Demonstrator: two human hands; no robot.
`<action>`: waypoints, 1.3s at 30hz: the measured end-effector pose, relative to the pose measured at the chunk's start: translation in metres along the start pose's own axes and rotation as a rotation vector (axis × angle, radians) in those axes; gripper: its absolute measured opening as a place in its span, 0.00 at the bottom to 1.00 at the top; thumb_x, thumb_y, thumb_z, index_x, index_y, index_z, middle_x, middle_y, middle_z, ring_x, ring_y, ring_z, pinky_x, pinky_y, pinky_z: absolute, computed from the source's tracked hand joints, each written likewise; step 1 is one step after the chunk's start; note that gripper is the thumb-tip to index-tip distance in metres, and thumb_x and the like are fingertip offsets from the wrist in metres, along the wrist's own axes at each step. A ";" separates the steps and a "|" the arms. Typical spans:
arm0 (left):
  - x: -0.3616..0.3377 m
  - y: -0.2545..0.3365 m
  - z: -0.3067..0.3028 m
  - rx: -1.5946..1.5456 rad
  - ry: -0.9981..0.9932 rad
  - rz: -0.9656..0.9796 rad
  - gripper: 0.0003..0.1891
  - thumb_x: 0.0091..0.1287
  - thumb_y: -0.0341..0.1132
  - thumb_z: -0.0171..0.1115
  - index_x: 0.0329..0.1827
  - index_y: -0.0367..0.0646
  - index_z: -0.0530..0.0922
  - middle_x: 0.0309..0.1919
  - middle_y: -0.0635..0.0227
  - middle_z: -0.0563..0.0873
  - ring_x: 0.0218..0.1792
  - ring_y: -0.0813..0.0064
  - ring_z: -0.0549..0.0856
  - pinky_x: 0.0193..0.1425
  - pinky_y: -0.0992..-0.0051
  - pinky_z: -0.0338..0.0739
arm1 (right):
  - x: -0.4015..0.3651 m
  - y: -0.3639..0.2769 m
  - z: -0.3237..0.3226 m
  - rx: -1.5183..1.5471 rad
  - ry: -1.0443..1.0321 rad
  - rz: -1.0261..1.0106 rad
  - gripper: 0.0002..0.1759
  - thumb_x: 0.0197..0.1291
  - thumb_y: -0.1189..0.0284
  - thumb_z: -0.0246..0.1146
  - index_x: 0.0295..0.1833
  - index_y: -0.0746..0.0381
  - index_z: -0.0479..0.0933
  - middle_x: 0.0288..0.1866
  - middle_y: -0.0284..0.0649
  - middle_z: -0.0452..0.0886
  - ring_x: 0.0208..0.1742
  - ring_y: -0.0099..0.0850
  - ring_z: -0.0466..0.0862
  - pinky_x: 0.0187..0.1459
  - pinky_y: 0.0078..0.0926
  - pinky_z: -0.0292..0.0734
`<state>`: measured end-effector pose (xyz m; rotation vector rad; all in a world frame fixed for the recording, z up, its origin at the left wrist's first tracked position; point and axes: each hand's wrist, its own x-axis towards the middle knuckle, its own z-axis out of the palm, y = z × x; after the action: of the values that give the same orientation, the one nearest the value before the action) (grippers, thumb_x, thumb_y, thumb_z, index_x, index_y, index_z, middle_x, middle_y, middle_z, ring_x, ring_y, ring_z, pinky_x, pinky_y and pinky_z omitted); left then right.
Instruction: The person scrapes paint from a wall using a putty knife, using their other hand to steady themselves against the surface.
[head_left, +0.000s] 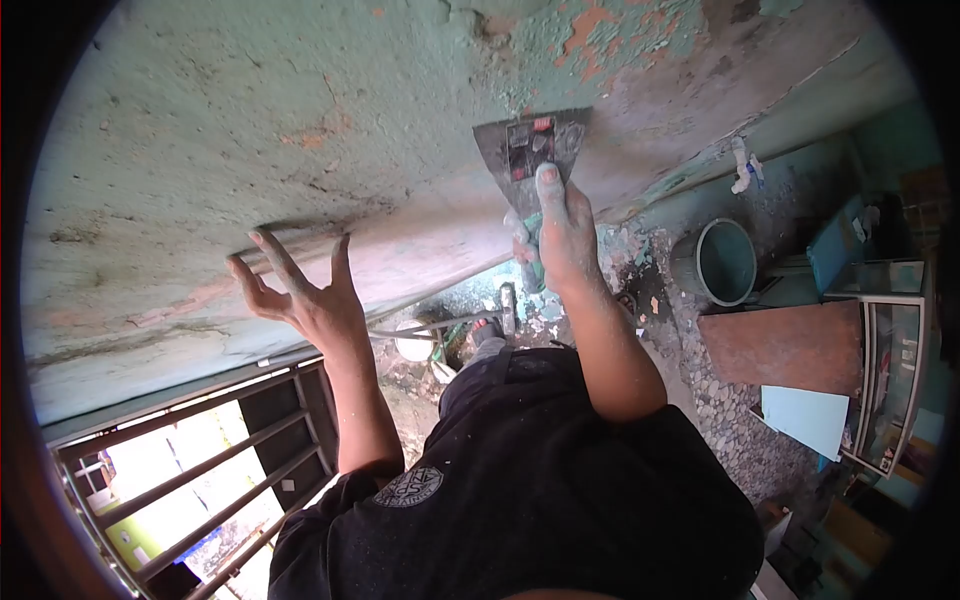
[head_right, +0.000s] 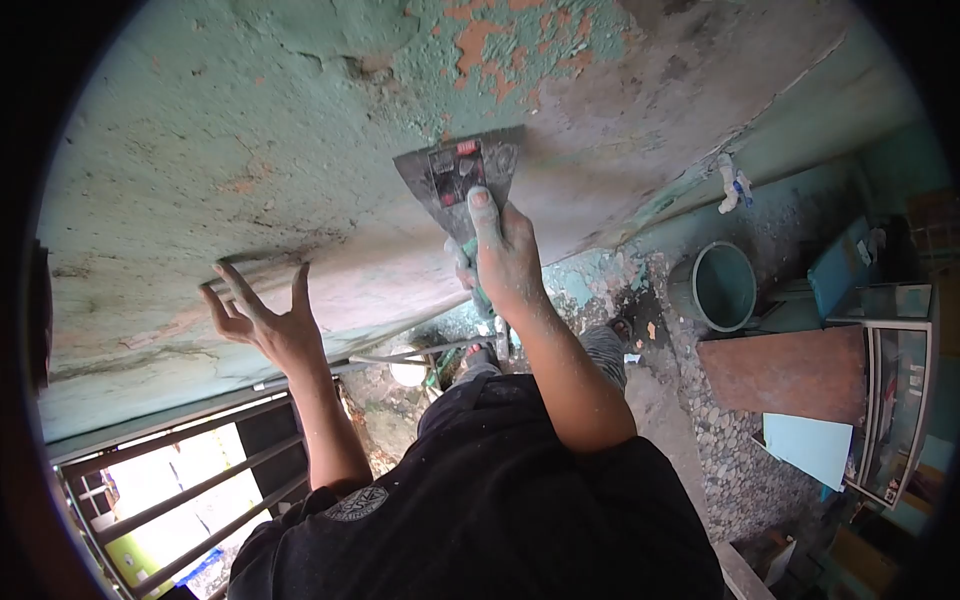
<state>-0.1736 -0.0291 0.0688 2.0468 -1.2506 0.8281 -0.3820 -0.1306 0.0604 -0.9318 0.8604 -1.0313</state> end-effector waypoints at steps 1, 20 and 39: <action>0.002 0.000 0.001 -0.008 0.010 0.004 0.51 0.48 0.45 0.76 0.74 0.53 0.55 0.69 0.45 0.47 0.69 0.49 0.52 0.64 0.47 0.67 | 0.003 -0.004 0.001 0.000 0.003 -0.014 0.25 0.68 0.48 0.48 0.41 0.61 0.69 0.17 0.35 0.70 0.12 0.20 0.66 0.13 0.19 0.60; 0.001 0.002 -0.001 -0.039 -0.031 -0.025 0.50 0.48 0.36 0.77 0.73 0.46 0.55 0.69 0.46 0.42 0.71 0.44 0.47 0.70 0.50 0.60 | 0.004 -0.020 0.015 0.138 0.039 -0.028 0.27 0.65 0.44 0.50 0.44 0.60 0.67 0.18 0.36 0.70 0.11 0.21 0.65 0.14 0.20 0.61; -0.001 -0.004 0.002 -0.031 -0.001 0.013 0.50 0.50 0.43 0.76 0.75 0.49 0.54 0.70 0.42 0.45 0.69 0.48 0.51 0.65 0.47 0.63 | 0.005 -0.043 0.020 0.141 0.094 -0.020 0.28 0.64 0.42 0.49 0.43 0.59 0.68 0.15 0.34 0.67 0.10 0.22 0.63 0.14 0.21 0.60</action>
<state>-0.1698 -0.0289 0.0658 2.0166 -1.2711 0.8094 -0.3762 -0.1409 0.1063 -0.7793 0.8457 -1.1448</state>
